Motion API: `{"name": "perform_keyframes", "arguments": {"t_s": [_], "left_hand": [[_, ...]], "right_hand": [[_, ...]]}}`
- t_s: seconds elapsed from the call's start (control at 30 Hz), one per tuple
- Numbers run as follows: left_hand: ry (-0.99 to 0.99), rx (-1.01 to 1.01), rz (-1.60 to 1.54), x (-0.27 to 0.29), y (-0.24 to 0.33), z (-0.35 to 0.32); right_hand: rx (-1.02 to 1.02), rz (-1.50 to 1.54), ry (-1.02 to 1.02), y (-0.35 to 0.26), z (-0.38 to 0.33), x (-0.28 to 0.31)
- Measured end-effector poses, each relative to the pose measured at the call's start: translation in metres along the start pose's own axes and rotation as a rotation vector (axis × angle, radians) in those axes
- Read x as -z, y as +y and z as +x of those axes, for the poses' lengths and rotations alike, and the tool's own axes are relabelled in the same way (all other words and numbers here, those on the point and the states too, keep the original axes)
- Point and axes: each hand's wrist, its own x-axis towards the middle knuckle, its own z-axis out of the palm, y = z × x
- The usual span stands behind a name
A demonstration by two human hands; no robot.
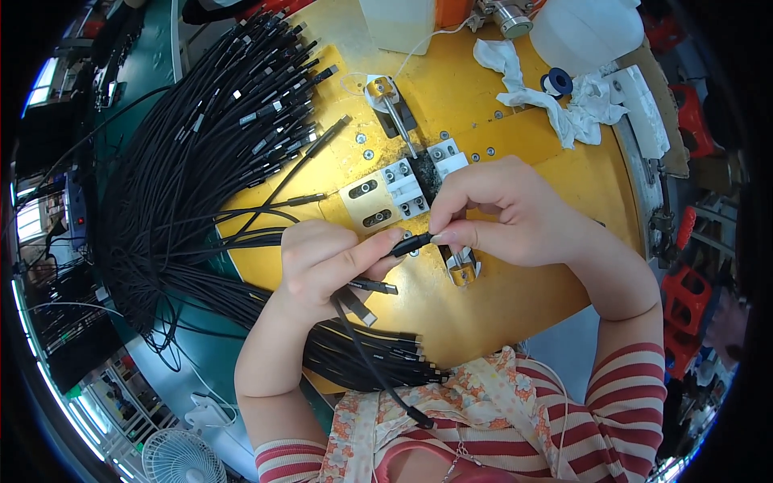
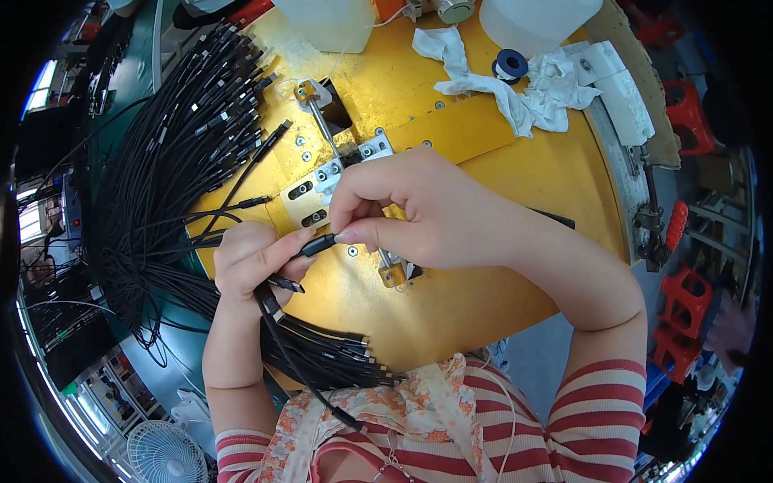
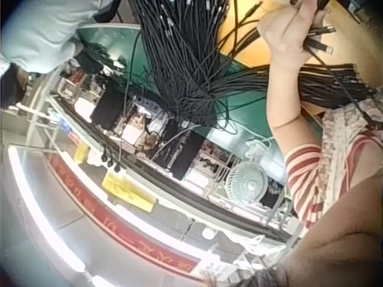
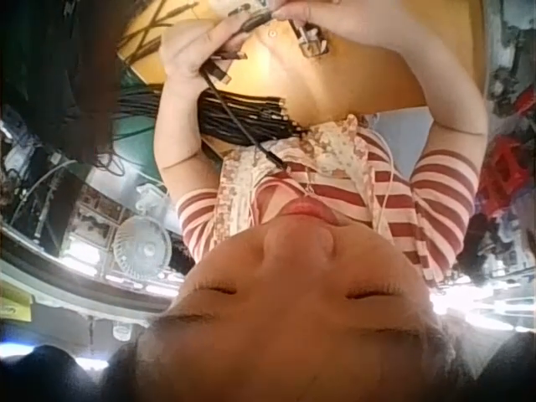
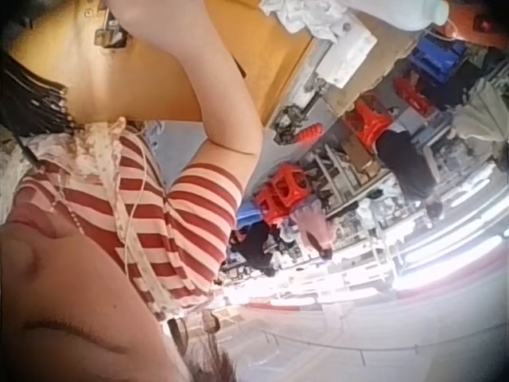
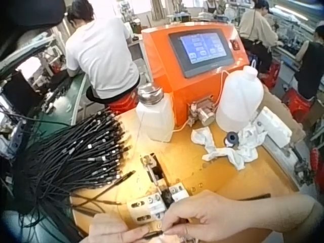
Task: The recorder is processing black cables using a specialized machine at a factory workstation.
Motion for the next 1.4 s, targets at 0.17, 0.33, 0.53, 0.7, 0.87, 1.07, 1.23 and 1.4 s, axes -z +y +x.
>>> {"name": "perform_keyframes", "arguments": {"t_s": [0.17, 0.33, 0.53, 0.7, 0.87, 1.07, 1.23, 1.4], "left_hand": [[-0.010, -0.055, 0.153, 0.000, 0.006, -0.001], [-0.043, -0.219, 0.381, 0.002, 0.012, -0.001], [-0.145, -0.262, 0.400, 0.005, 0.021, 0.002], [-0.117, -0.244, 0.309, 0.004, 0.021, 0.003], [-0.126, -0.212, 0.328, 0.007, 0.024, 0.002], [-0.176, -0.092, 0.160, 0.008, 0.014, 0.007], [-0.126, 0.012, 0.115, -0.002, 0.012, 0.007], [-0.140, -0.004, 0.351, -0.007, 0.016, 0.008]], "right_hand": [[-0.004, -0.029, 0.097, -0.005, -0.005, -0.010], [0.237, -0.244, 0.166, -0.002, -0.003, -0.037], [0.114, -0.248, 0.072, -0.008, -0.010, -0.030], [0.069, -0.221, 0.053, -0.016, -0.014, -0.028], [0.045, -0.233, 0.033, -0.021, -0.015, -0.026], [0.195, -0.271, 0.014, -0.006, -0.016, -0.021], [0.357, -0.610, -0.167, -0.013, -0.019, -0.026], [0.295, -0.638, 0.063, -0.012, -0.018, -0.026]]}}
